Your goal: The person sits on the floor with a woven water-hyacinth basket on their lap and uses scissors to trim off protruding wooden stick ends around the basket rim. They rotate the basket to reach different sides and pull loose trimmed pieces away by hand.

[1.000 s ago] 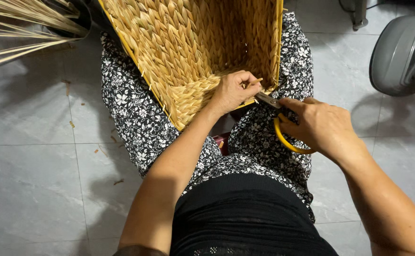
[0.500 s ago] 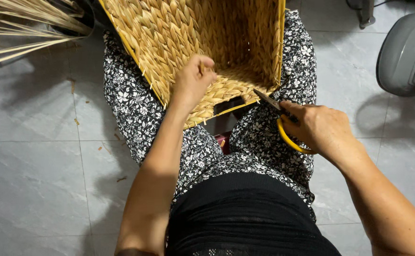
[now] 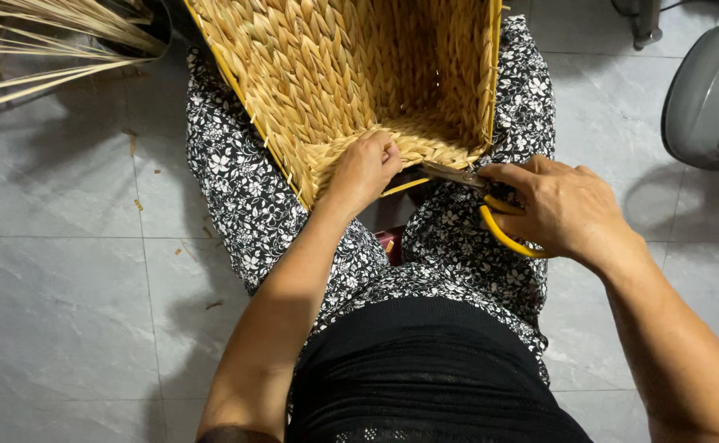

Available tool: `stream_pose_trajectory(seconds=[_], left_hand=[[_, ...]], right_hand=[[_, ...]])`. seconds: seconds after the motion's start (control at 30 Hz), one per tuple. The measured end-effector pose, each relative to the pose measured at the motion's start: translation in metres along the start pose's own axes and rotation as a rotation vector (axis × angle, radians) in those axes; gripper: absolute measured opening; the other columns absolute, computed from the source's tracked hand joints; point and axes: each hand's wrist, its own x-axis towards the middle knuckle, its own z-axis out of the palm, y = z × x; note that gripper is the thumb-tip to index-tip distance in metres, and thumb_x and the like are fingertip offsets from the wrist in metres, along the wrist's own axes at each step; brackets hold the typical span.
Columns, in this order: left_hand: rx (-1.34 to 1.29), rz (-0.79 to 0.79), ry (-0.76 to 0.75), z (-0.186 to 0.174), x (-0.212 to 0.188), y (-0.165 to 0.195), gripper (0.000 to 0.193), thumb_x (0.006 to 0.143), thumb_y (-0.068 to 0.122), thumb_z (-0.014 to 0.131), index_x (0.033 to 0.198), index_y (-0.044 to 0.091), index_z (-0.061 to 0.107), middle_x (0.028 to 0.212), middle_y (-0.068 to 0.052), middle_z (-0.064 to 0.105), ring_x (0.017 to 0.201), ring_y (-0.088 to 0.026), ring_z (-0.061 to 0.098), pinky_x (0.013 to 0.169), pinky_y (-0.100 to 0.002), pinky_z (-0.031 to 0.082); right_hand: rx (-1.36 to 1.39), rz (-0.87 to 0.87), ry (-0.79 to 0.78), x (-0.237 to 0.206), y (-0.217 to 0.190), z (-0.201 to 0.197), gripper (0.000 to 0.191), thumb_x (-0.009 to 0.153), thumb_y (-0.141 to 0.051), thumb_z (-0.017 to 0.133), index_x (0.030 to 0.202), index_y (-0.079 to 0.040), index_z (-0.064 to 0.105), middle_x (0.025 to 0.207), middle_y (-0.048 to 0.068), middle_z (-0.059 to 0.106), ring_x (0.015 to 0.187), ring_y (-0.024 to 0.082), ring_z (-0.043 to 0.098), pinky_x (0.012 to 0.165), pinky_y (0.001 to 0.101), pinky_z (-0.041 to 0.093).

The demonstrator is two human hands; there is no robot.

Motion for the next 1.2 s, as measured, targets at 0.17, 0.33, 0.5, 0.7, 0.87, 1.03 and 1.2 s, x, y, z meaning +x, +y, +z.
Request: stream_pose_trajectory(seconds=[0.17,0.33,0.5,0.7,0.87,1.03,1.2], left_hand=[[-0.018,0.027,0.062,0.004,-0.002,0.003,0.019,0.095,0.017,0.062,0.091,-0.001,0.061,0.092,-0.018,0.066,0.080,-0.031,0.068,0.074,-0.045,0.055],[-0.028,0.126,0.123,0.003,-0.004,0.007,0.017,0.095,0.016,0.062,0.091,0.000,0.059,0.091,-0.016,0.065,0.080,-0.030,0.068,0.073,-0.044,0.055],[-0.010,0.158,0.167,0.007,-0.005,0.006,0.016,0.095,0.016,0.064,0.094,0.000,0.061,0.092,-0.016,0.064,0.083,-0.032,0.068,0.073,-0.045,0.055],[-0.002,0.095,0.113,0.005,-0.001,0.006,0.012,0.096,0.016,0.064,0.090,0.006,0.060,0.090,-0.009,0.064,0.084,-0.025,0.070,0.073,-0.041,0.057],[-0.184,0.113,0.238,-0.026,-0.011,0.017,0.010,0.102,0.013,0.062,0.096,0.005,0.060,0.095,-0.007,0.064,0.081,-0.015,0.068,0.071,-0.028,0.061],[-0.471,0.220,0.447,-0.085,-0.073,0.020,0.003,0.103,0.003,0.063,0.106,0.003,0.063,0.097,-0.004,0.069,0.082,-0.008,0.069,0.067,-0.019,0.060],[-0.393,-0.012,0.728,-0.173,-0.131,0.008,0.010,0.110,-0.001,0.069,0.119,0.002,0.066,0.107,-0.006,0.068,0.089,-0.008,0.062,0.078,-0.022,0.053]], right_hand=[[-0.015,-0.032,0.007,0.015,-0.003,-0.001,0.064,0.081,-0.051,0.072,0.142,-0.038,0.059,0.097,0.005,0.069,0.090,0.024,0.071,0.083,0.0428,0.053],[-0.119,-0.064,-0.038,0.032,-0.010,0.003,0.067,0.083,-0.060,0.069,0.144,-0.035,0.056,0.107,0.009,0.069,0.089,0.027,0.073,0.075,0.0430,0.058],[-0.190,-0.112,-0.020,0.034,-0.019,0.006,0.063,0.087,-0.059,0.065,0.145,-0.034,0.056,0.096,0.011,0.073,0.074,0.029,0.075,0.060,0.0429,0.060],[-0.158,-0.135,-0.021,0.032,-0.020,0.011,0.053,0.092,-0.057,0.060,0.139,-0.032,0.061,0.074,0.011,0.073,0.068,0.030,0.074,0.060,0.0437,0.059],[-0.004,-0.190,0.214,0.022,-0.016,0.024,0.050,0.091,-0.052,0.065,0.135,-0.029,0.067,0.085,0.012,0.075,0.067,0.031,0.073,0.057,0.0441,0.058],[0.145,-0.012,0.085,0.021,-0.016,0.035,0.052,0.087,-0.047,0.070,0.135,-0.031,0.067,0.086,0.012,0.076,0.070,0.033,0.073,0.061,0.0461,0.058],[0.212,-0.023,0.165,0.019,-0.017,0.041,0.050,0.087,-0.045,0.072,0.133,-0.027,0.069,0.086,0.014,0.076,0.071,0.036,0.072,0.061,0.0481,0.057]])
